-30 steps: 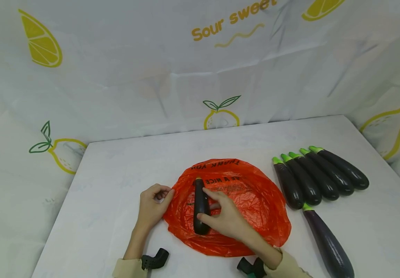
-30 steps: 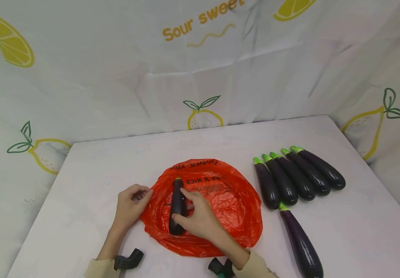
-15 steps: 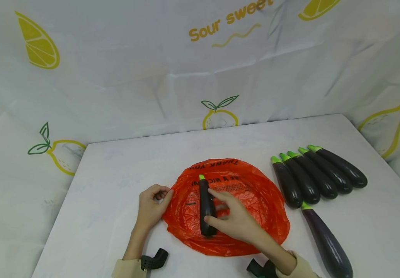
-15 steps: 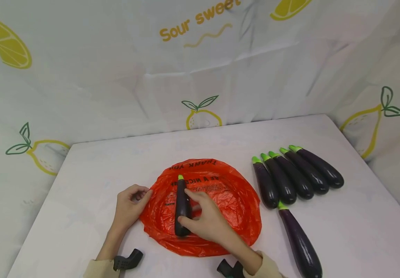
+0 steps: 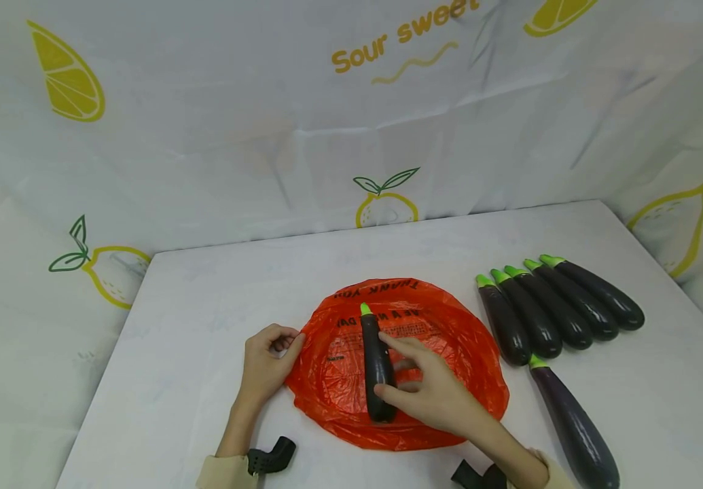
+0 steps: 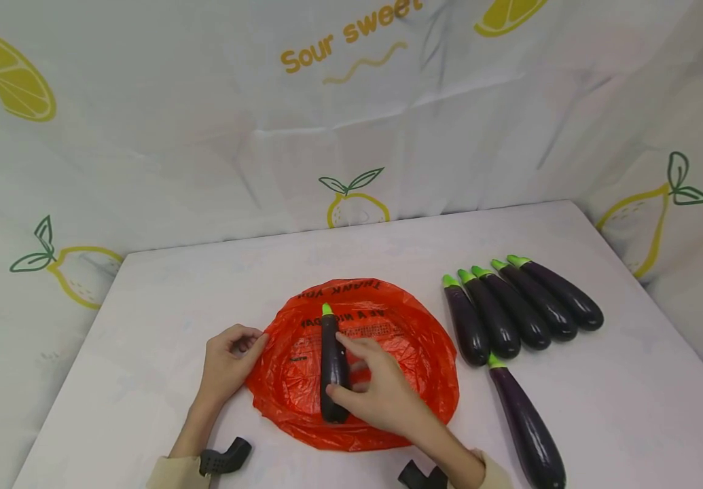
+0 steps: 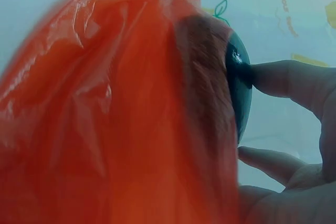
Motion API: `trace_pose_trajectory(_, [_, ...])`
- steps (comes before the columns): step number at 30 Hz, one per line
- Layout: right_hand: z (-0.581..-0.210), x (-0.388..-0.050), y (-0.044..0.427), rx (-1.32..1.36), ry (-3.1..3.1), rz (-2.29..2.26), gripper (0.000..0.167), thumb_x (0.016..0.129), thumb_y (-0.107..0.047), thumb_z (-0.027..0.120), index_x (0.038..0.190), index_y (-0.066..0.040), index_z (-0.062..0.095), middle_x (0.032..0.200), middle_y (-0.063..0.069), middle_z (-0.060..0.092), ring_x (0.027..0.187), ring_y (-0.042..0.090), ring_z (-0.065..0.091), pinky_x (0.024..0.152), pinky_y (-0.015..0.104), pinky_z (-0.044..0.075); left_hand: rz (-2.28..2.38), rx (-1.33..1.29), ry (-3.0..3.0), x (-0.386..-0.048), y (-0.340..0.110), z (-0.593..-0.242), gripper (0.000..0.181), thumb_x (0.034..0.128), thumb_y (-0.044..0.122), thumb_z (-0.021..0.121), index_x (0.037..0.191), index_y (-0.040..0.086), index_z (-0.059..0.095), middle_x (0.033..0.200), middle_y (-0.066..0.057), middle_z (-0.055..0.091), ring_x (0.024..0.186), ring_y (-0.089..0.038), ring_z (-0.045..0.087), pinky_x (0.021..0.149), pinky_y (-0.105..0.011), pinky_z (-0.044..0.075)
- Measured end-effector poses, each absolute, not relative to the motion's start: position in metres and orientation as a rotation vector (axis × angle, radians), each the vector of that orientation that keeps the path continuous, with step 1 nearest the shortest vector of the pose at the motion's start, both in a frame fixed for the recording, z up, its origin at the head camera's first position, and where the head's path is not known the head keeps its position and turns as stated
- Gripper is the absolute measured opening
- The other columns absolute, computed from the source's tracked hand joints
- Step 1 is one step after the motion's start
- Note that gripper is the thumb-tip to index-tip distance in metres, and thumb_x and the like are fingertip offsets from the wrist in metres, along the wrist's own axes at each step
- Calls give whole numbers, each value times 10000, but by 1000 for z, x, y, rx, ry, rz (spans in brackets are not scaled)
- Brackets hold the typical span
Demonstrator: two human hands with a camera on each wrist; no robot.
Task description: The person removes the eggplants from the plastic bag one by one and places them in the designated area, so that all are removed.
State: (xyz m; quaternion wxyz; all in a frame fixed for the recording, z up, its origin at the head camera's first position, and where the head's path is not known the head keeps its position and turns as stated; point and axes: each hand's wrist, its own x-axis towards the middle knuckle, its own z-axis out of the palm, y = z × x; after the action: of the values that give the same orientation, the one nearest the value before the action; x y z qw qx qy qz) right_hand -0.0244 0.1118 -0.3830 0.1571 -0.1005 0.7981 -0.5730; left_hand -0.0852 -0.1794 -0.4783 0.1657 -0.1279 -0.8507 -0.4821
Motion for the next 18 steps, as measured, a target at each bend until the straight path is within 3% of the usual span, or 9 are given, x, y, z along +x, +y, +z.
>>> trace_pose_trajectory(6, [-379, -21, 123, -296, 2295, -1652, 729, 863, -153, 810, 1506, -54, 481, 1468, 247, 490, 1047, 245, 636, 780, 298, 627, -1353, -386, -2413, -85, -179, -479, 46, 862, 59, 785, 863, 94, 755, 755, -19, 689, 679, -44, 536, 610, -208, 479])
trace_pose_trajectory(18, [-370, -15, 151, -212, 2373, -1591, 744, 830, -168, 843, 1493, -117, 510, 1443, 201, 526, 1079, 260, 641, 779, 295, 627, -1348, -366, -2428, -86, -180, -480, 87, 849, 48, 794, 853, 122, 749, 754, 30, 680, 671, -25, 531, 613, -188, 474])
